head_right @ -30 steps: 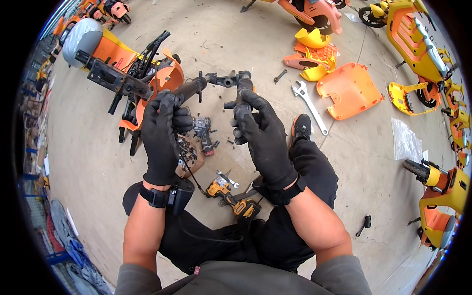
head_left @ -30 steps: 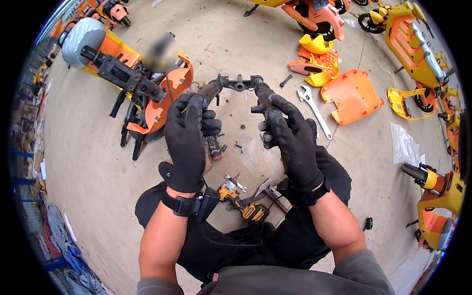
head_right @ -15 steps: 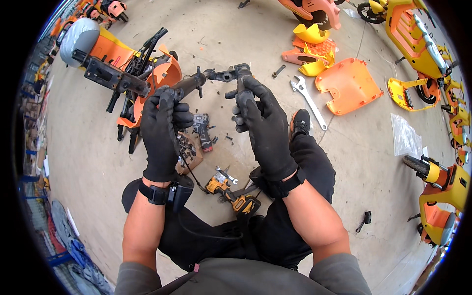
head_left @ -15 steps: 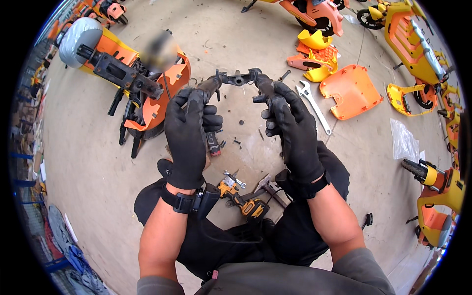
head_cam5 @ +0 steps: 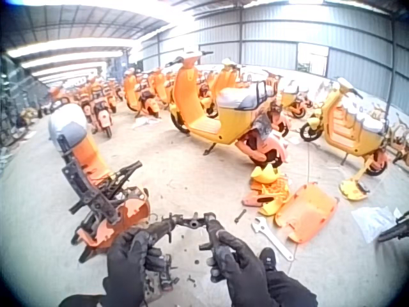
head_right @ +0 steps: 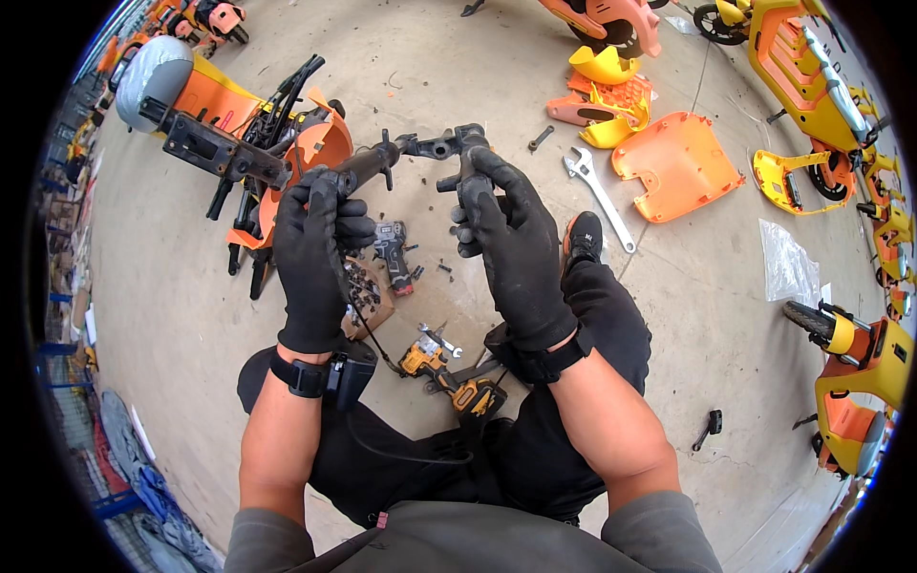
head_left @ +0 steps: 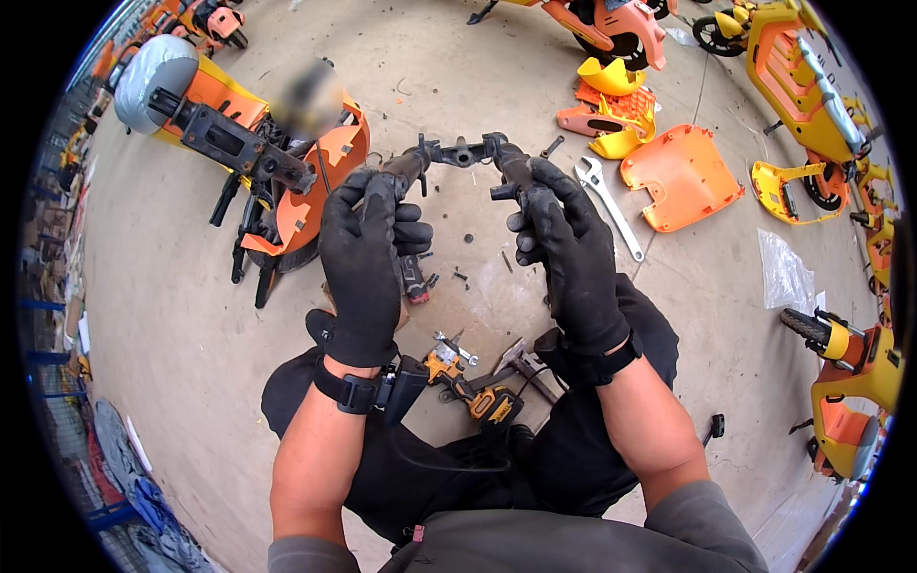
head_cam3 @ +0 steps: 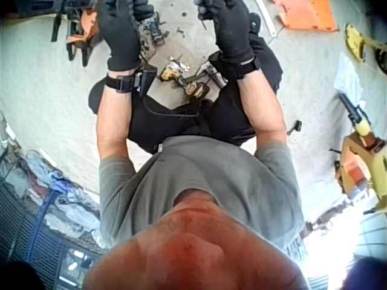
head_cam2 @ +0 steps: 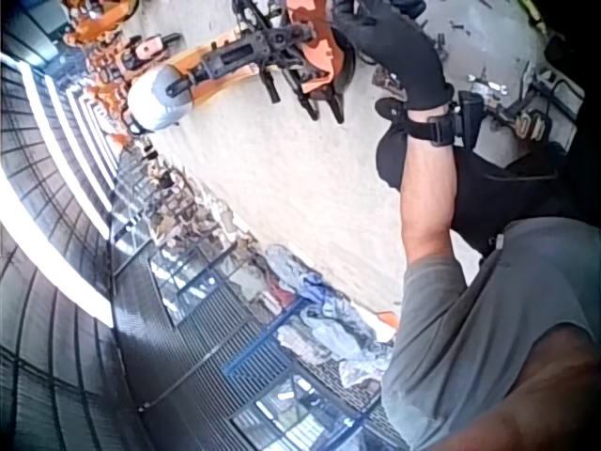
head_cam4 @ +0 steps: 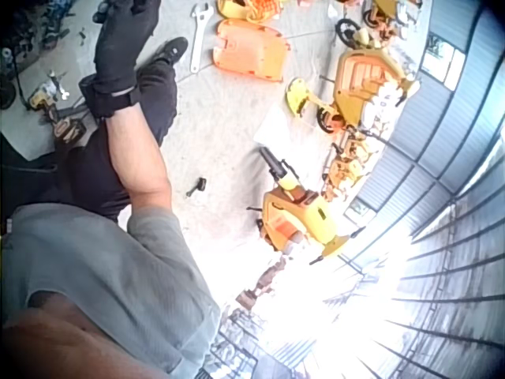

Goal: The person holds and aligns components of a motorcycle front fork assembly, using a power drill to secure bolts on the triple clamp and sliding fork tubes into place.

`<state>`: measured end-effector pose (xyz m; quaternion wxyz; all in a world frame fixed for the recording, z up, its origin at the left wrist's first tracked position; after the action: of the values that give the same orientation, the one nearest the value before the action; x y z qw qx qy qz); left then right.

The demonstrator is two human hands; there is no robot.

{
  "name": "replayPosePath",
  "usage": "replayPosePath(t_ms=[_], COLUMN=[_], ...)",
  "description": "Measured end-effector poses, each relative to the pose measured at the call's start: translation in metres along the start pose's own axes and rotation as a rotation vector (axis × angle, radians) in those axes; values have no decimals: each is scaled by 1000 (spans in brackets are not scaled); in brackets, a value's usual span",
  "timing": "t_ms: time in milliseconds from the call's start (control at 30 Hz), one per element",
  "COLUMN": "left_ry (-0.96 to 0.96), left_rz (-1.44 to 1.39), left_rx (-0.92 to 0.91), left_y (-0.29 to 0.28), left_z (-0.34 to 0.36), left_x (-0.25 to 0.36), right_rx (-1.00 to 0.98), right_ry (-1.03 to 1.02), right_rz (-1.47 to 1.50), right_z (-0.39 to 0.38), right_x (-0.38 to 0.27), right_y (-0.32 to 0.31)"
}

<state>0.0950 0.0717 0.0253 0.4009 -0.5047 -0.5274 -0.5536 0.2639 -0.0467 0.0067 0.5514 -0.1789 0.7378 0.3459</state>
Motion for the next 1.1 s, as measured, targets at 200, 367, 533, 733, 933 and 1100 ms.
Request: replayPosePath(t_ms=[200,367,533,733,933,1100], left_ry=[-1,6,11,-7,-8,-5], left_rz=[0,-1,31,31,16,20], left_rx=[2,-9,-11,-45,-49,-46], left_y=[-1,0,2,3,1,1], left_z=[1,1,-2,-1,1,1], left_x=[-1,-1,4,2,0,1], right_rx=[-1,-8,-16,-21,-14,-16], right_ry=[-5,-14,-12,-40,-66,-66], right_rz=[-9,-1,8,46,32,11], right_z=[-1,-1,1,3,4,2], right_x=[-3,-3,-2,1,0,-2], right_y=[2,1,1,-7,-6,-6])
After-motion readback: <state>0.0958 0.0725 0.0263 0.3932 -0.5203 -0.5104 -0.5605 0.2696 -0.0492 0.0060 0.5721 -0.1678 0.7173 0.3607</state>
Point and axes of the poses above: each hand's wrist, its own z-axis towards the middle knuckle, its own y-axis out of the palm, x = y × z, the point moved 7 cm from there along z, towards the middle knuckle, and after that the axes turned 10 degrees about x, right-handed, at the moved point
